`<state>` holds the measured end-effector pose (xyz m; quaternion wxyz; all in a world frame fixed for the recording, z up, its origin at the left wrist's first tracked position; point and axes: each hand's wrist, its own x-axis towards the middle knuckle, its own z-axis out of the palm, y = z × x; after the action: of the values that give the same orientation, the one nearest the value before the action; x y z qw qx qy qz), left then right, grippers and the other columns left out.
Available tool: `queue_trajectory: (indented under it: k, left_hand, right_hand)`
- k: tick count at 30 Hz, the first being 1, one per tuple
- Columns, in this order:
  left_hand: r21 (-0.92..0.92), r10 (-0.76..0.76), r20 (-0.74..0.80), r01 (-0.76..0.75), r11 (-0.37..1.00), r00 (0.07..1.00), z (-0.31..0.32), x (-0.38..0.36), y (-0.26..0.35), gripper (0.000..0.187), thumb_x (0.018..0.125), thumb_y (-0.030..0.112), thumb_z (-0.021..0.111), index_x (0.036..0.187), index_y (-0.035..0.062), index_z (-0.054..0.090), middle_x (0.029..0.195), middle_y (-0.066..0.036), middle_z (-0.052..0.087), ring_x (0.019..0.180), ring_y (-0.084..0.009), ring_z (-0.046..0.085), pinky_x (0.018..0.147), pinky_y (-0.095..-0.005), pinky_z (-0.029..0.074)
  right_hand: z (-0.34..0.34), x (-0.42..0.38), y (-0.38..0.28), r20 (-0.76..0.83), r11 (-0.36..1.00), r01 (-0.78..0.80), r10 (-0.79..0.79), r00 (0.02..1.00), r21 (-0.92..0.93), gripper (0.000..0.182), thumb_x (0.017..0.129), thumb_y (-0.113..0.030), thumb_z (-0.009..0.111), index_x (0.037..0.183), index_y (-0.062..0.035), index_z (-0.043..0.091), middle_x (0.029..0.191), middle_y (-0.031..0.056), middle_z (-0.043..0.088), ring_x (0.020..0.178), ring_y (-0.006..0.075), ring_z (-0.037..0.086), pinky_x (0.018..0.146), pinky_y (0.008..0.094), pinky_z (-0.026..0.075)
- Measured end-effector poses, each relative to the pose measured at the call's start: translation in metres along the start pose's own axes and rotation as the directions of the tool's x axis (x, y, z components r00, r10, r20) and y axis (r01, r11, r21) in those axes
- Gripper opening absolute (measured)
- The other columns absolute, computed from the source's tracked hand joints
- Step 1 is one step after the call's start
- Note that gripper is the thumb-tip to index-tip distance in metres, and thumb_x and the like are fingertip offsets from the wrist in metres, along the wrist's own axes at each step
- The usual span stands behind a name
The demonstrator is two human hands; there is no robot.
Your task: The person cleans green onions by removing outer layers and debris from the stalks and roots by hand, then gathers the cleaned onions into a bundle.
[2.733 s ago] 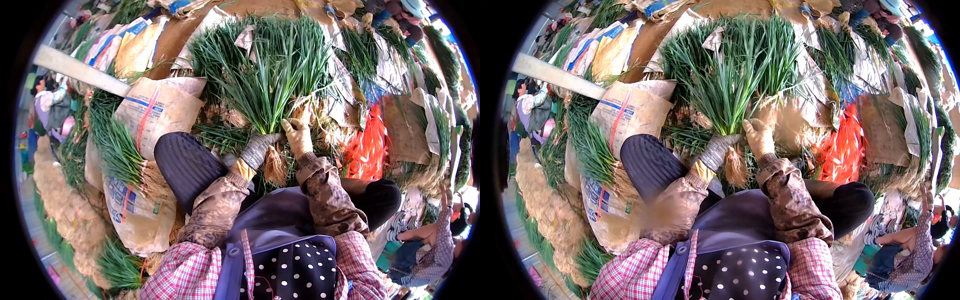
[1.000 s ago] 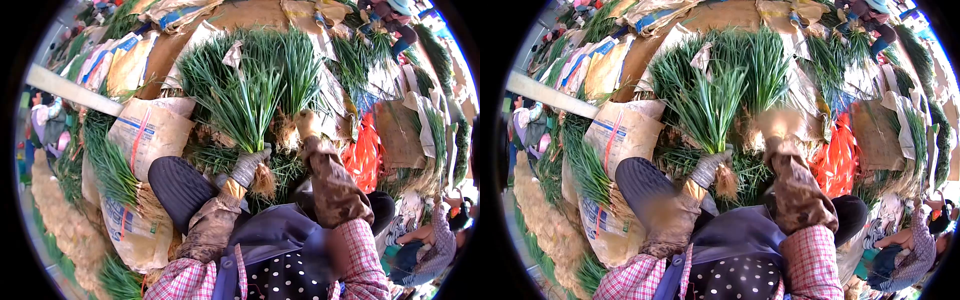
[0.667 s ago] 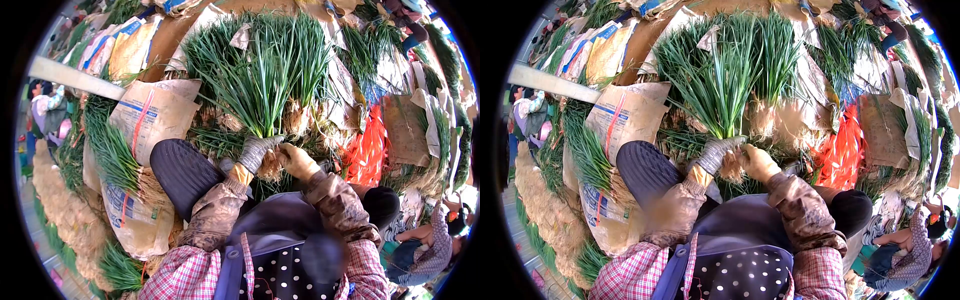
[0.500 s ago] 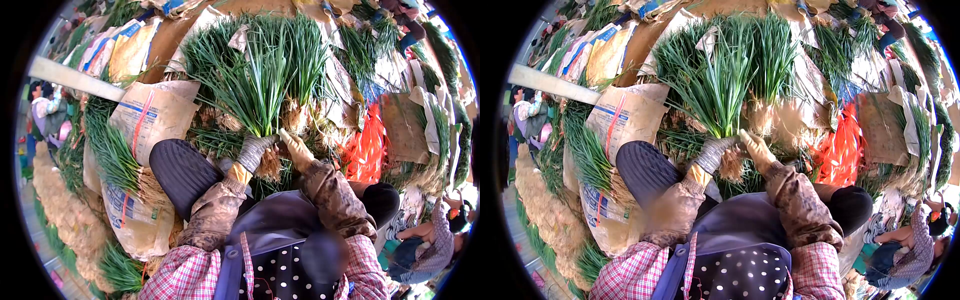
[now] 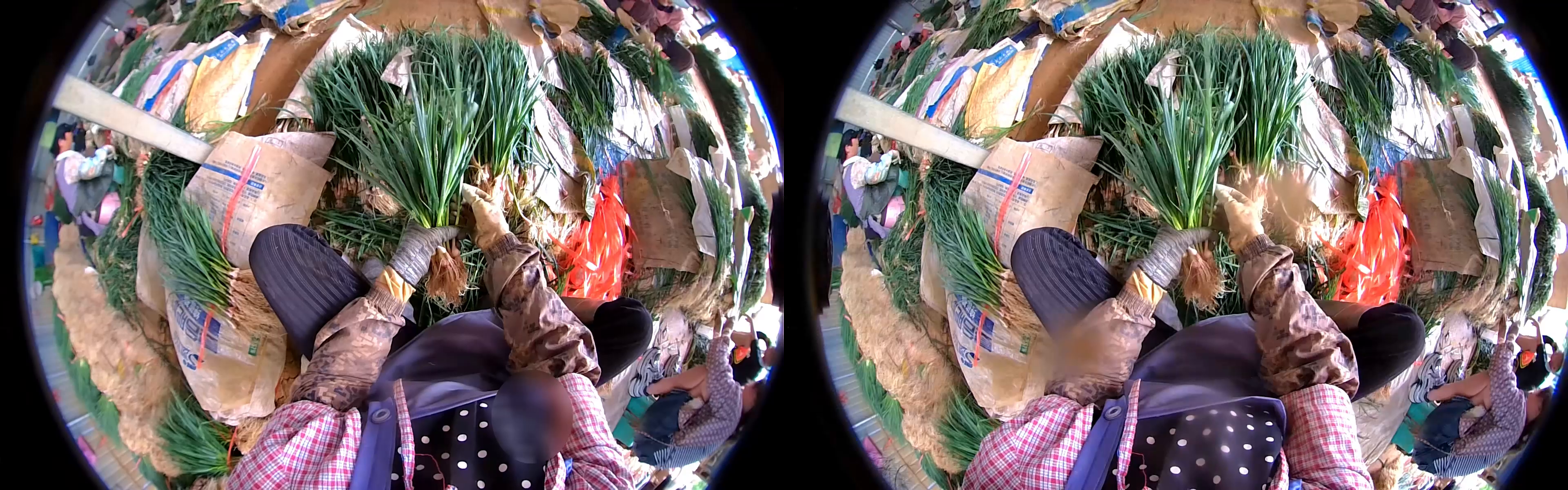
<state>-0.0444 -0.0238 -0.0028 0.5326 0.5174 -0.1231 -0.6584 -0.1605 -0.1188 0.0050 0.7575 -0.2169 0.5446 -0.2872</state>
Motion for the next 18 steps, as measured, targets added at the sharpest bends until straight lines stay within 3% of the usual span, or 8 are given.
queue_trajectory:
  k: [6, 7, 8, 10, 12, 14, 16, 18]
  left_hand:
    - [-0.035, 0.030, 0.074, -0.028, 0.999, 0.997, -0.004, 0.003, -0.004, 0.023, 0.073, 0.009, 0.077, 0.089, -0.0032, 0.064, 0.072, -0.013, 0.067, 0.047, -0.0196, 0.061, 0.037, -0.0281, 0.048]
    - [-0.028, 0.024, 0.079, -0.022, 0.999, 0.997, -0.004, 0.006, -0.006, 0.020, 0.073, 0.006, 0.076, 0.087, -0.0039, 0.065, 0.071, -0.013, 0.067, 0.048, -0.0196, 0.061, 0.040, -0.0288, 0.049]
    - [-0.008, 0.014, 0.119, -0.013, 1.000, 0.993, -0.011, 0.012, -0.014, 0.019, 0.072, 0.004, 0.076, 0.085, -0.0046, 0.066, 0.073, -0.013, 0.067, 0.052, -0.0198, 0.063, 0.044, -0.0291, 0.051]
    - [0.101, 0.097, 0.027, -0.100, 0.990, 0.995, -0.020, 0.028, -0.032, 0.019, 0.071, 0.005, 0.077, 0.084, -0.0052, 0.066, 0.074, -0.013, 0.068, 0.056, -0.0198, 0.064, 0.049, -0.0298, 0.053]
    - [0.113, 0.040, 0.015, -0.041, 0.993, 0.999, -0.018, 0.026, -0.029, 0.019, 0.071, 0.006, 0.077, 0.083, -0.0049, 0.067, 0.074, -0.013, 0.068, 0.057, -0.0197, 0.065, 0.050, -0.0303, 0.054]
    - [0.068, 0.015, 0.034, -0.017, 0.998, 0.999, -0.012, 0.018, -0.019, 0.018, 0.071, 0.006, 0.077, 0.083, -0.0045, 0.067, 0.073, -0.013, 0.068, 0.057, -0.0196, 0.065, 0.049, -0.0305, 0.054]
    - [-0.029, 0.021, 0.087, -0.019, 0.999, 0.996, -0.003, 0.002, -0.003, 0.018, 0.072, 0.005, 0.076, 0.084, -0.0041, 0.067, 0.071, -0.012, 0.067, 0.055, -0.0196, 0.064, 0.048, -0.0304, 0.053]
    - [-0.010, -0.106, 0.163, 0.109, 0.994, 0.981, -0.008, 0.007, -0.005, 0.017, 0.074, 0.007, 0.075, 0.085, -0.0023, 0.066, 0.065, -0.011, 0.065, 0.050, -0.0191, 0.061, 0.041, -0.0284, 0.049]
  right_hand:
    - [-0.024, 0.018, 0.030, -0.121, 0.990, -0.070, 0.055, 0.991, -0.123, 0.025, 0.086, -0.013, 0.065, 0.109, -0.0027, 0.061, 0.091, 0.0086, 0.068, 0.069, 0.0189, 0.065, 0.061, 0.0336, 0.056]
    - [-0.032, 0.017, 0.036, -0.084, 0.881, 0.055, -0.107, 0.991, -0.470, 0.017, 0.082, -0.010, 0.069, 0.095, 0.0007, 0.067, 0.086, 0.0125, 0.069, 0.067, 0.0190, 0.066, 0.063, 0.0322, 0.056]
    - [-0.045, 0.020, 0.041, 0.083, 0.421, 0.166, -0.208, 0.975, -0.892, 0.015, 0.083, -0.007, 0.064, 0.097, 0.0008, 0.065, 0.098, 0.0148, 0.067, 0.075, 0.0163, 0.067, 0.065, 0.0273, 0.059]
    - [-0.046, 0.018, 0.044, 0.022, -0.054, 0.013, -0.159, 0.987, -0.998, 0.010, 0.082, -0.003, 0.064, 0.091, 0.0008, 0.067, 0.091, 0.0137, 0.069, 0.077, 0.0156, 0.068, 0.070, 0.0236, 0.057]
    - [-0.056, 0.010, 0.035, 0.151, 0.039, 0.153, -0.051, 0.987, -0.987, 0.014, 0.082, -0.005, 0.063, 0.095, 0.0000, 0.067, 0.091, 0.0150, 0.069, 0.083, 0.0152, 0.068, 0.073, 0.0226, 0.056]
    - [-0.077, 0.027, 0.041, 0.076, 0.762, 0.170, -0.157, 0.985, -0.624, 0.035, 0.087, -0.030, 0.064, 0.112, -0.0049, 0.063, 0.083, 0.0095, 0.070, 0.076, 0.0162, 0.067, 0.068, 0.0286, 0.057]
    - [-0.062, 0.013, 0.011, 0.329, 0.709, 0.525, -0.411, 0.850, -0.471, 0.049, 0.091, -0.038, 0.059, 0.128, -0.0073, 0.052, 0.074, 0.0044, 0.067, 0.064, 0.0116, 0.063, 0.057, 0.0254, 0.054]
    - [-0.042, -0.004, -0.012, 0.375, 0.744, 0.466, -0.307, 0.875, -0.479, 0.044, 0.094, -0.030, 0.056, 0.128, -0.0035, 0.052, 0.062, 0.0021, 0.059, 0.052, 0.0090, 0.053, 0.046, 0.0235, 0.044]
